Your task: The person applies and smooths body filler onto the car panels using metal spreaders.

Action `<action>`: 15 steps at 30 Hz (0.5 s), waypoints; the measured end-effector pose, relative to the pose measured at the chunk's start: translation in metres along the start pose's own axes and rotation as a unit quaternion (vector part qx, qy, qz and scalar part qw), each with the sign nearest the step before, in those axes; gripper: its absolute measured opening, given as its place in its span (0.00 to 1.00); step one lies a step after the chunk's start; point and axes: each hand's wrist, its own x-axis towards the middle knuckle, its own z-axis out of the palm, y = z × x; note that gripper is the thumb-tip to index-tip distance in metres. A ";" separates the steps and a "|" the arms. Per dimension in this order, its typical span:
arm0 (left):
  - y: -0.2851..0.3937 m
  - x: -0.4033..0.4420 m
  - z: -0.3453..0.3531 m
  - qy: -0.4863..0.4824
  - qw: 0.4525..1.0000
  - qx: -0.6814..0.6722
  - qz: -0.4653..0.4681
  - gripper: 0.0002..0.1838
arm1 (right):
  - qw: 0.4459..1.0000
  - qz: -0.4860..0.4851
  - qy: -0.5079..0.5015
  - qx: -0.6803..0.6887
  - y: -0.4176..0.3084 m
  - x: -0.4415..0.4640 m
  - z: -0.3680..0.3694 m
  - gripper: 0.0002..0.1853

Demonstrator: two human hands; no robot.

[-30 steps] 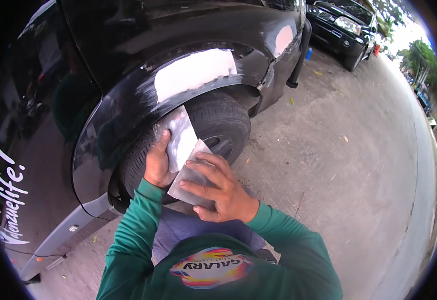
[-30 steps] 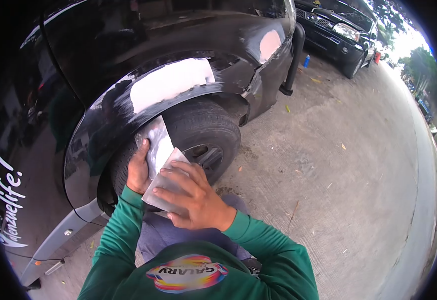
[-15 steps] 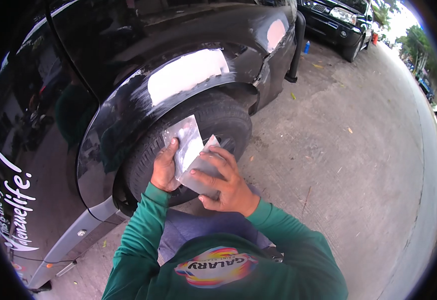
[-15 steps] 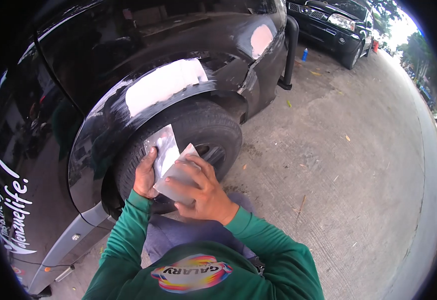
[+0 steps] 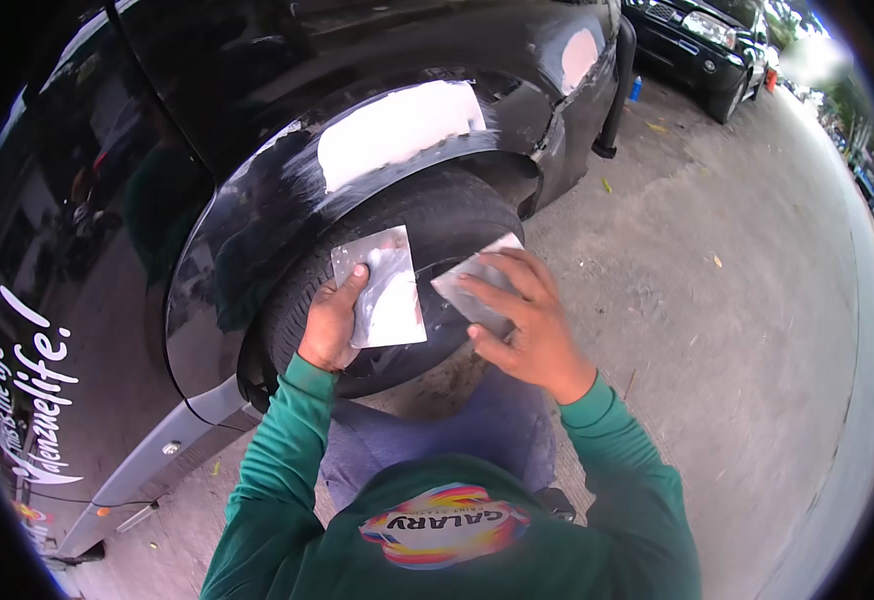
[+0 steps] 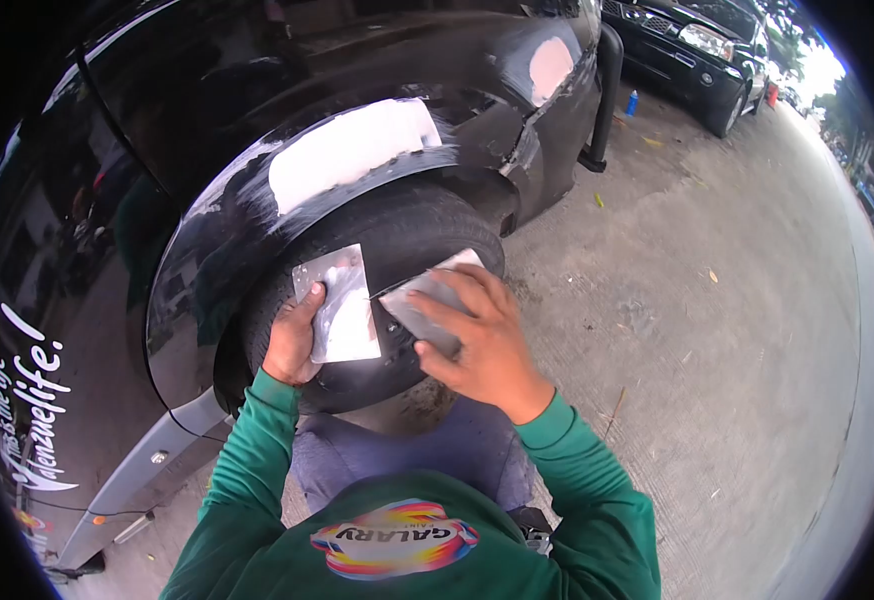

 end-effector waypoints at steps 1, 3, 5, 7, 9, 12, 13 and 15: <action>0.000 0.000 0.003 0.018 0.999 0.039 0.009 0.23 | 1.000 0.004 0.002 -0.001 -0.013 0.010 -0.006 0.29; -0.003 0.001 0.005 0.032 0.996 0.078 0.017 0.22 | 0.993 -0.025 -0.076 -0.081 -0.032 0.027 -0.009 0.29; -0.005 0.003 0.003 0.038 0.992 0.117 0.041 0.20 | 0.991 -0.035 -0.074 -0.109 -0.031 0.028 0.009 0.31; -0.001 0.004 0.005 0.032 0.990 0.128 0.052 0.20 | 0.984 -0.027 -0.134 -0.111 -0.033 0.023 0.024 0.31; 0.000 0.004 0.006 0.032 0.988 0.135 0.068 0.20 | 0.981 -0.035 -0.149 -0.117 -0.038 0.014 0.029 0.32; -0.002 0.009 0.001 0.055 0.989 0.112 0.073 0.20 | 0.966 -0.009 -0.241 -0.090 -0.031 -0.007 0.035 0.30; -0.002 0.014 -0.007 0.079 0.989 0.099 0.072 0.20 | 0.967 -0.008 -0.237 -0.092 -0.020 -0.018 0.036 0.30; 0.003 0.023 -0.023 0.100 0.989 0.083 0.071 0.21 | 0.961 0.027 -0.271 -0.043 0.003 -0.034 0.036 0.30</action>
